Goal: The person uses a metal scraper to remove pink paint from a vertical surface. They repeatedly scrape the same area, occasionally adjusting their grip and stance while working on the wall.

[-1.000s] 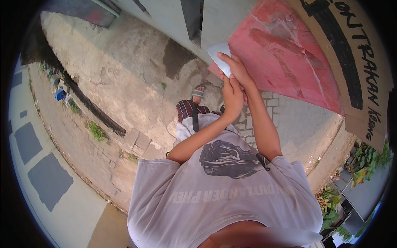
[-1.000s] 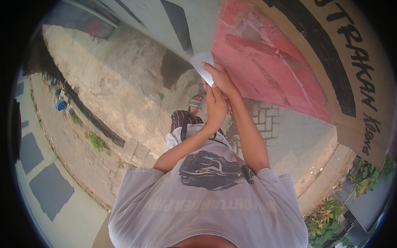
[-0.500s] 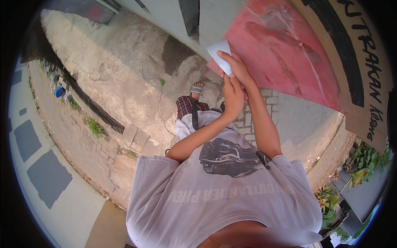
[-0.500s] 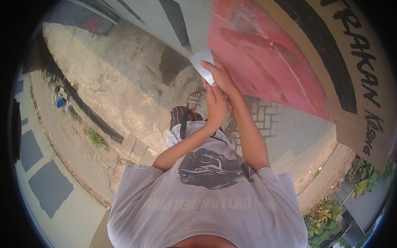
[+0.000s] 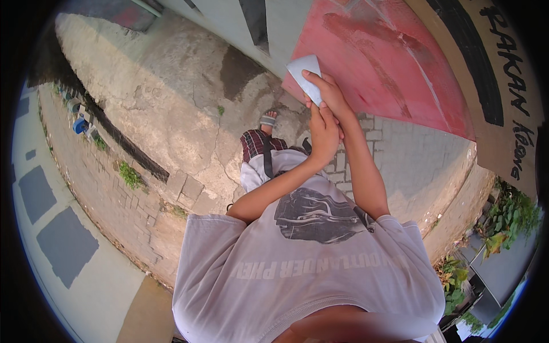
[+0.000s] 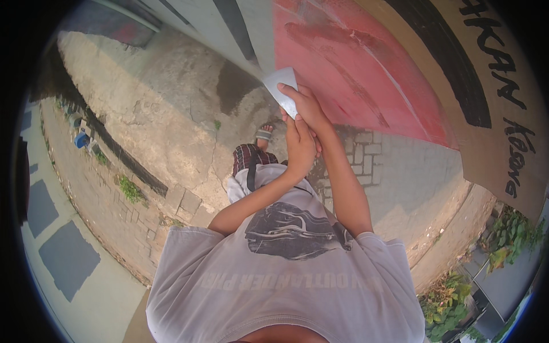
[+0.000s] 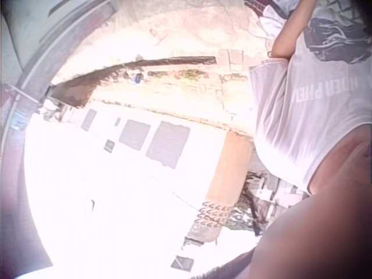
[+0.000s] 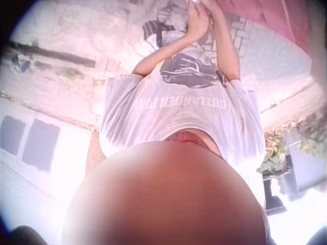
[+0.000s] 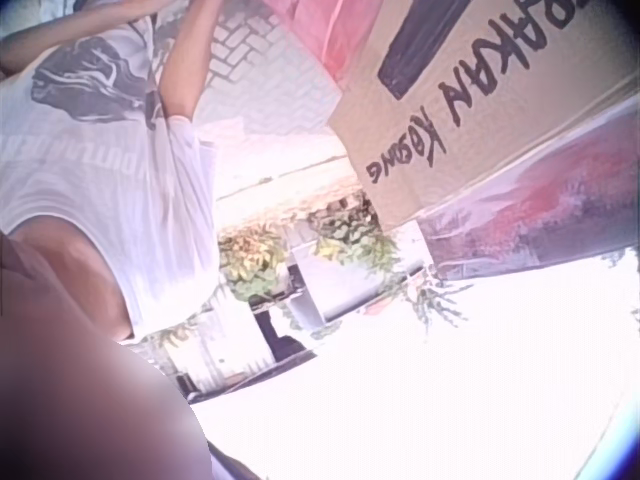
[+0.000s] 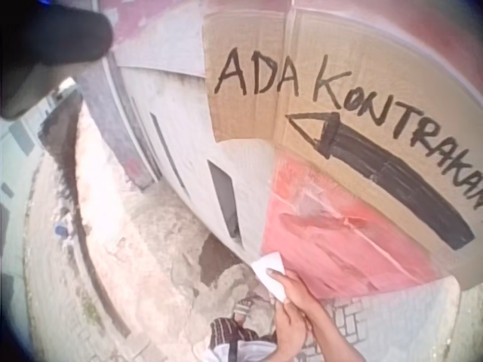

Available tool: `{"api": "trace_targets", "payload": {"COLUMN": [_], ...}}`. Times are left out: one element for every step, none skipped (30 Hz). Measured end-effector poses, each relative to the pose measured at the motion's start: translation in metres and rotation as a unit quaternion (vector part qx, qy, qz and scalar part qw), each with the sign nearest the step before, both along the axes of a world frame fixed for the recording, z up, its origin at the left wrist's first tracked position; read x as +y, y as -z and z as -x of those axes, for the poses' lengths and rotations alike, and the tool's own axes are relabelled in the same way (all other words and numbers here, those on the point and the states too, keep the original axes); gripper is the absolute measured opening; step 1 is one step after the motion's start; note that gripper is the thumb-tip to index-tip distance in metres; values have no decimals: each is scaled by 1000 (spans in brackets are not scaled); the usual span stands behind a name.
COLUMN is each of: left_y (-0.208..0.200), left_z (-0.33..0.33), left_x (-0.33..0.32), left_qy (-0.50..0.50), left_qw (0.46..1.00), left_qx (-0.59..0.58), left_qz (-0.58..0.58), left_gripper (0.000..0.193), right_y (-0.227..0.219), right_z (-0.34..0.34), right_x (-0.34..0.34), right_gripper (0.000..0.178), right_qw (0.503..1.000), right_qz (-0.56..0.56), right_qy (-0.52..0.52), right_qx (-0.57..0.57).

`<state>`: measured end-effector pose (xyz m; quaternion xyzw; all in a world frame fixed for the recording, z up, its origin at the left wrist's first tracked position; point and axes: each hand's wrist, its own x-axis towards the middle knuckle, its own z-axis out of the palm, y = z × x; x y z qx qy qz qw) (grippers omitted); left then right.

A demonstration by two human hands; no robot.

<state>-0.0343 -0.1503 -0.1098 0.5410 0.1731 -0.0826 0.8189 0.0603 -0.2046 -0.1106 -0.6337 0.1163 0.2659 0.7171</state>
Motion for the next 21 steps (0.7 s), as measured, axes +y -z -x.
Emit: {"api": "trace_targets", "payload": {"left_y": [0,0,1,1,1,1,2,2,2,2,2,1,1,0,0,0,-1,0,0,0,1], "left_z": [2,5,8,10,12,15,16,19,21,23,27,29,33,36,40,43,47,50,53,57,60], "left_x": [-2,-5,-8,-10,-12,-14,-16,-17,-19,-20,-23,-25,-27,-30,-32,-35,-37,-39,-41,-42,-43], "left_qy": [0,-2,0,-6,-6,-7,-3,0,-5,6,10,22,10,8,2,3,-2,1,5,17,20], "left_qw": [1000,1000,1000,1000,1000,1000,1000,1000,1000,1000,1000,999,1000,1000,999,999,999,1000,999,999,998], "left_qx": [-4,-7,-3,-10,-10,-19,-11,-12,-24,-12,-10,4,-2,6,4,11,10,9,10,12,9], "left_qz": [0,-2,-4,-1,2,5,1,-2,-7,-11,-17,-26,-25,-29,-32,-31,-31,-28,-38,-44,-53], "left_gripper": [31,31,31,31,31,31,31,31,31,31,31,31,32,33,35,35,36,36,37,37,37], "right_y": [1,2,2,2,2,2,1,1,0,-1,-2,-2,-2,-1,-1,1,2,3,5,6,7], "right_z": [2,5,8,10,12,14,16,19,22,25,29,32,36,39,43,47,50,54,57,61,65], "right_x": [-2,-5,-7,-9,-11,-13,-15,-17,-19,-21,-24,-26,-29,-32,-34,-37,-40,-43,-45,-48,-51], "right_gripper": [40,40,41,41,42,42,42,42,42,42,42,42,42,42,41,41,41,41,41,40,40], "right_qw": [1000,1000,1000,1000,1000,1000,1000,1000,1000,1000,1000,1000,1000,999,999,999,999,999,999,999,999], "right_qz": [-1,-3,-5,2,-9,-12,-9,-11,-6,0,-1,-1,-8,-3,-3,-3,-2,-1,5,4,9], "right_qy": [-1,1,2,7,5,6,10,10,12,13,18,23,28,29,29,30,32,33,35,39,45], "right_qx": [-1,2,5,14,8,8,10,8,9,9,11,13,6,15,14,12,7,1,-4,-6,-9]}}
